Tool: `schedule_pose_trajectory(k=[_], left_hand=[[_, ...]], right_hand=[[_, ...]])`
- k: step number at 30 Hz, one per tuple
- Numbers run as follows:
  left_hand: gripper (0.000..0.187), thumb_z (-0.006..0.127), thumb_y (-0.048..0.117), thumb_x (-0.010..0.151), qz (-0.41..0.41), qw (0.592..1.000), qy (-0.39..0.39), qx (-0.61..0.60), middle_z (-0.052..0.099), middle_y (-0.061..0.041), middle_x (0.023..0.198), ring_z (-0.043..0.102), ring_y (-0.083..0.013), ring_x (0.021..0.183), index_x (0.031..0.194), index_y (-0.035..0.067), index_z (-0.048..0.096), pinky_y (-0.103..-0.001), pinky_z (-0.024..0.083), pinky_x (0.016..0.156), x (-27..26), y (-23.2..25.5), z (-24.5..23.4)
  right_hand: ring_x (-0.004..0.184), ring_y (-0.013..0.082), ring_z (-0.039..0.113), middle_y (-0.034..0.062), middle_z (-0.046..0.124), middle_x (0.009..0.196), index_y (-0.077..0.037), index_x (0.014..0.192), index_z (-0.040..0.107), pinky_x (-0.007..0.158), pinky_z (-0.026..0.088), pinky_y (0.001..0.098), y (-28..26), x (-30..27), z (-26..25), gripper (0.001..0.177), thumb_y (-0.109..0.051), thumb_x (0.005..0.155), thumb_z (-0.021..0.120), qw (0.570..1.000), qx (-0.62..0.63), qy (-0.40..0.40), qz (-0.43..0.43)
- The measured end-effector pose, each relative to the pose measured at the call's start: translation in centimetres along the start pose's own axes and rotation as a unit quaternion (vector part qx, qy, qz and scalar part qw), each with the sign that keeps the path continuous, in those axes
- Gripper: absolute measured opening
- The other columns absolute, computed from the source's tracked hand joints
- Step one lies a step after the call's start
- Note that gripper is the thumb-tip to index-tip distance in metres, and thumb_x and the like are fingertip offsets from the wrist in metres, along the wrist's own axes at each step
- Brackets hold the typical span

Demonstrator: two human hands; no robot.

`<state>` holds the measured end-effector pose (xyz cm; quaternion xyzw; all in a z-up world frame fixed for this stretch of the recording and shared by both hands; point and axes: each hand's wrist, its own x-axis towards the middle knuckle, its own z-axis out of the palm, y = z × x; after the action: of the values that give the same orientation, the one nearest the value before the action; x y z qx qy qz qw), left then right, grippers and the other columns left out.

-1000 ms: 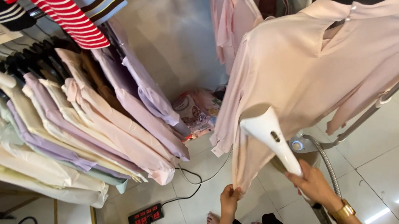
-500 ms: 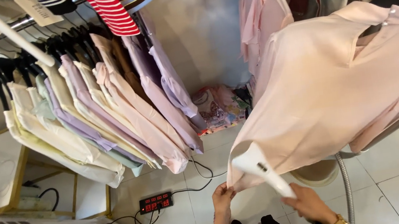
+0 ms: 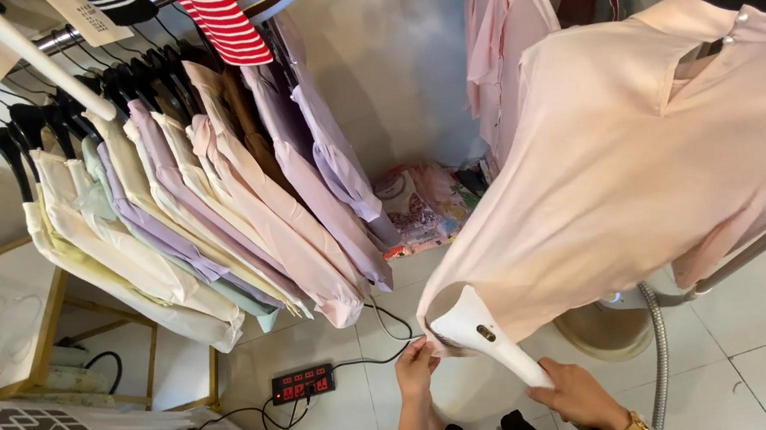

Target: Using a handheld garment steamer to remove wrinkles from a purple blouse hanging on a display rack.

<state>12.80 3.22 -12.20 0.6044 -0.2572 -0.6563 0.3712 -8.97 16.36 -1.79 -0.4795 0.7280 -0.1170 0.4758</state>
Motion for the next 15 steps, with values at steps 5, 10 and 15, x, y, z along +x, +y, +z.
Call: schedule_pose_trajectory(k=[5,10,15], left_hand=[[0.021,0.061,0.008,0.08,0.0,0.999,0.038,-0.013,0.065,-0.01,0.089,0.06,-0.0185,0.077,0.099,0.001,0.063,-0.029,0.053,0.079,-0.4,1.0,-1.2],[0.018,0.059,0.008,0.08,0.037,0.999,0.007,-0.037,0.064,-0.009,0.086,0.059,-0.0178,0.077,0.096,0.002,0.065,-0.029,0.051,0.075,-0.1,1.2,-2.2],[0.017,0.06,0.009,0.08,0.029,0.999,0.008,-0.028,0.064,-0.009,0.086,0.059,-0.0183,0.076,0.096,0.002,0.065,-0.03,0.051,0.078,-0.6,2.6,-1.3]], right_hand=[[0.042,0.0041,0.054,-0.0022,0.062,0.072,-0.012,0.108,0.05,0.031,0.044,0.0108,0.2,0.5,-1.9,0.03,-0.03,0.085,0.051,0.999,0.016,0.022,0.037],[0.045,0.0168,0.059,0.0048,0.064,0.065,-0.009,0.086,0.046,0.051,0.047,0.03,0.1,0.0,-4.2,0.03,-0.037,0.08,0.05,0.989,0.046,0.126,0.068],[0.044,0.0054,0.053,-0.0012,0.06,0.07,-0.011,0.112,0.044,0.034,0.046,0.0126,-0.2,-0.6,-1.4,0.033,-0.03,0.085,0.052,0.998,0.049,-0.006,0.031]])
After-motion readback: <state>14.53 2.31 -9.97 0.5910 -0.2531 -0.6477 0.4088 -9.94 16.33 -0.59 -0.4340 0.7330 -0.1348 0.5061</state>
